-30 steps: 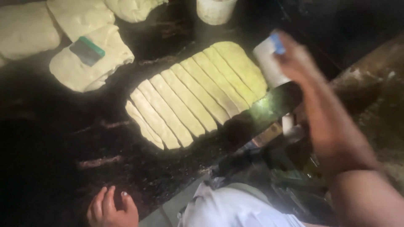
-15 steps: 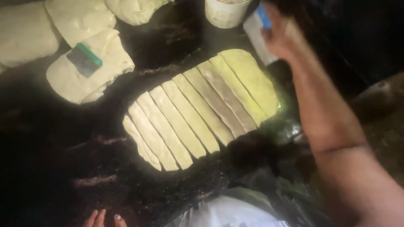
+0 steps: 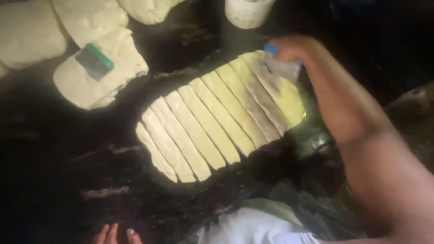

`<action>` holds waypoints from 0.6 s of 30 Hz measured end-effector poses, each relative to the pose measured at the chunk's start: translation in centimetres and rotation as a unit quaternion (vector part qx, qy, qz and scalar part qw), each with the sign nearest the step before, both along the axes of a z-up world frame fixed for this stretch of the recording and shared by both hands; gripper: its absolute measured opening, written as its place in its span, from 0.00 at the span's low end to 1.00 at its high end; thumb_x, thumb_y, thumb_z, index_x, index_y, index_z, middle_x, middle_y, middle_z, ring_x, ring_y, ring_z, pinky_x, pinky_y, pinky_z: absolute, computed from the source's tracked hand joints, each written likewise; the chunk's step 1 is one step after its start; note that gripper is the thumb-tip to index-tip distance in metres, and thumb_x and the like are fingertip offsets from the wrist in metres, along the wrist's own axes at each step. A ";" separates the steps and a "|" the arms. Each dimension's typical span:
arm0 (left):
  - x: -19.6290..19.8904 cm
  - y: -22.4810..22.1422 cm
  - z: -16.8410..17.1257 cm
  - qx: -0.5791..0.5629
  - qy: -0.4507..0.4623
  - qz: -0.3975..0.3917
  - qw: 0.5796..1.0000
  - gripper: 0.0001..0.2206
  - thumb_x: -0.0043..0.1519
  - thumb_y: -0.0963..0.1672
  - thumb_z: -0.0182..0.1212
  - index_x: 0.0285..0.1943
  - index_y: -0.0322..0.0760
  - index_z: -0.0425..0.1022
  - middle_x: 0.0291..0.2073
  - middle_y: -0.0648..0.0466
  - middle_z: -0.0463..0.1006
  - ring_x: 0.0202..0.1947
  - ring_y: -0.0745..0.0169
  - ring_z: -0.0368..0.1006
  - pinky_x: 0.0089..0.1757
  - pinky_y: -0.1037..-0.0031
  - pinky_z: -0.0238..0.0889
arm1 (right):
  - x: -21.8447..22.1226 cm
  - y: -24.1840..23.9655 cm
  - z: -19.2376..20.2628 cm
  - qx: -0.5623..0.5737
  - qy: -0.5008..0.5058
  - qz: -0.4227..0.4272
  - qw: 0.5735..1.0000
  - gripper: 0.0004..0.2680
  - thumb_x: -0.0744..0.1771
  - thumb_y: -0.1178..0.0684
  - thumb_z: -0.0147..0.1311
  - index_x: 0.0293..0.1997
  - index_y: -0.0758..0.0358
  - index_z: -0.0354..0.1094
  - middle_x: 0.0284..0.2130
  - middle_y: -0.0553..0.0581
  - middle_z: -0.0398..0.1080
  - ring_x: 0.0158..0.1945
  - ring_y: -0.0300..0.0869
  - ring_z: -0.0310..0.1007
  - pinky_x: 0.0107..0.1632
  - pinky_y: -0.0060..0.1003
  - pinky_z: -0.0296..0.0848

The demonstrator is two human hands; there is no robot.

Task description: Using a bench scraper to cut and portion strips of dough into smaller pieces on a bakery work table.

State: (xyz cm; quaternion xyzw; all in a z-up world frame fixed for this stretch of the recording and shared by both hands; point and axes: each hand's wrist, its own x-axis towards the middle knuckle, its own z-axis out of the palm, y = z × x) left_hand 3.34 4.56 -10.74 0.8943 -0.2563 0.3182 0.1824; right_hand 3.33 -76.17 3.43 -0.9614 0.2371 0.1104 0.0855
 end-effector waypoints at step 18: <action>-2.5 -5.1 9.5 -0.004 0.057 0.065 0.996 0.12 0.57 0.45 0.68 0.48 0.37 0.81 0.55 0.48 0.78 0.56 0.48 0.74 0.59 0.55 0.67 | -11.6 15.0 2.3 -0.036 -0.085 -0.125 0.988 0.23 0.66 0.54 0.52 0.71 0.48 0.58 0.46 0.72 0.75 0.48 0.64 0.76 0.52 0.58 0.72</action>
